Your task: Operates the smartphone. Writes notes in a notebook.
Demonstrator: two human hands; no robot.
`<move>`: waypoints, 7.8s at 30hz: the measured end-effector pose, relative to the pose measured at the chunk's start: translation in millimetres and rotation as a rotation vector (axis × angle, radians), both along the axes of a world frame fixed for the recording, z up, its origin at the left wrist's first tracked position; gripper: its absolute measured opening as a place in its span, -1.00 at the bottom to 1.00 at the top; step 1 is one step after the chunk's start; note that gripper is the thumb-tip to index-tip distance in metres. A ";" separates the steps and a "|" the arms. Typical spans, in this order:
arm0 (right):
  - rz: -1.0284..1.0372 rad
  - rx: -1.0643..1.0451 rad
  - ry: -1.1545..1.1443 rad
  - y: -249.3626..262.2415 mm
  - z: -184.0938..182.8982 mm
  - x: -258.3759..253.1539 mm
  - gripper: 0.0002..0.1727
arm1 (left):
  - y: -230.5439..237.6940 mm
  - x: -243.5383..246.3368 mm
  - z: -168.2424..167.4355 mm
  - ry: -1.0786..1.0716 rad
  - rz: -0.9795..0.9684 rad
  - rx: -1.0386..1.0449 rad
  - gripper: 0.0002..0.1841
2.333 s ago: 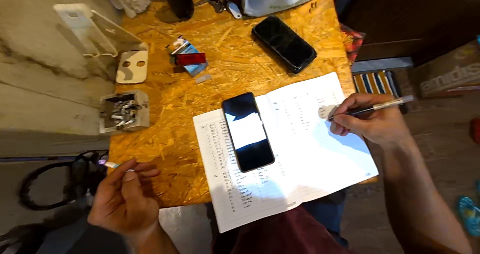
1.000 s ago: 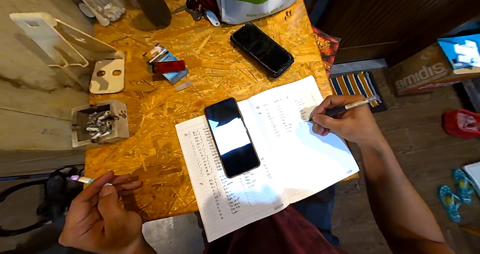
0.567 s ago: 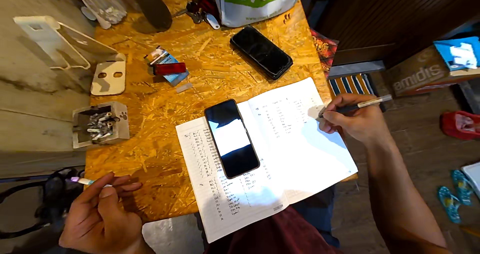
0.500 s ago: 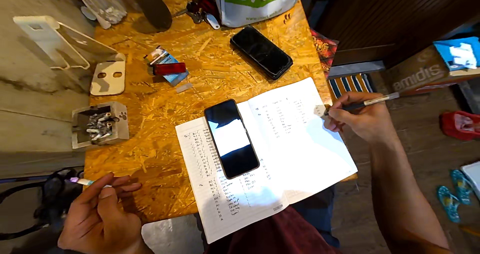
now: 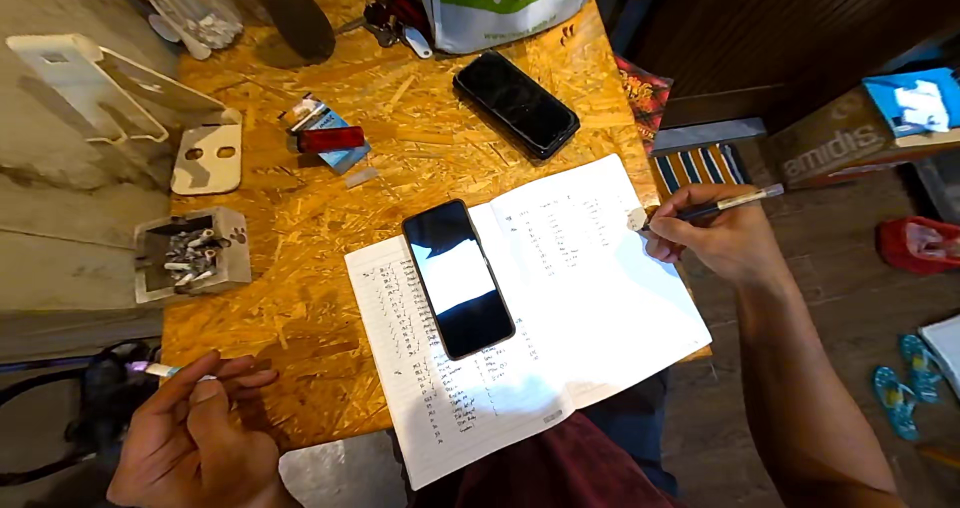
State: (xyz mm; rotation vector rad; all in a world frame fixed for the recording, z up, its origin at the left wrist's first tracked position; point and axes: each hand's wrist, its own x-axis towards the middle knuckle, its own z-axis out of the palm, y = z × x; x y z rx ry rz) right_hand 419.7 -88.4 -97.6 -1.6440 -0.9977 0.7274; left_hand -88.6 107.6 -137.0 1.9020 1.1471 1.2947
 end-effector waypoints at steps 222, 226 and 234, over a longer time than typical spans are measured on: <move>0.166 0.044 0.058 21.7 -3.9 -67.4 -0.97 | -4.7 -12.6 -3.3 -0.253 0.057 0.066 -0.69; 0.163 0.045 0.060 21.1 -5.4 -67.3 -0.95 | -4.6 -5.4 1.4 -0.257 0.044 0.095 -0.70; 0.158 0.080 0.065 19.8 -3.4 -68.3 -0.96 | -5.4 -1.1 3.1 -0.269 0.035 0.119 -0.70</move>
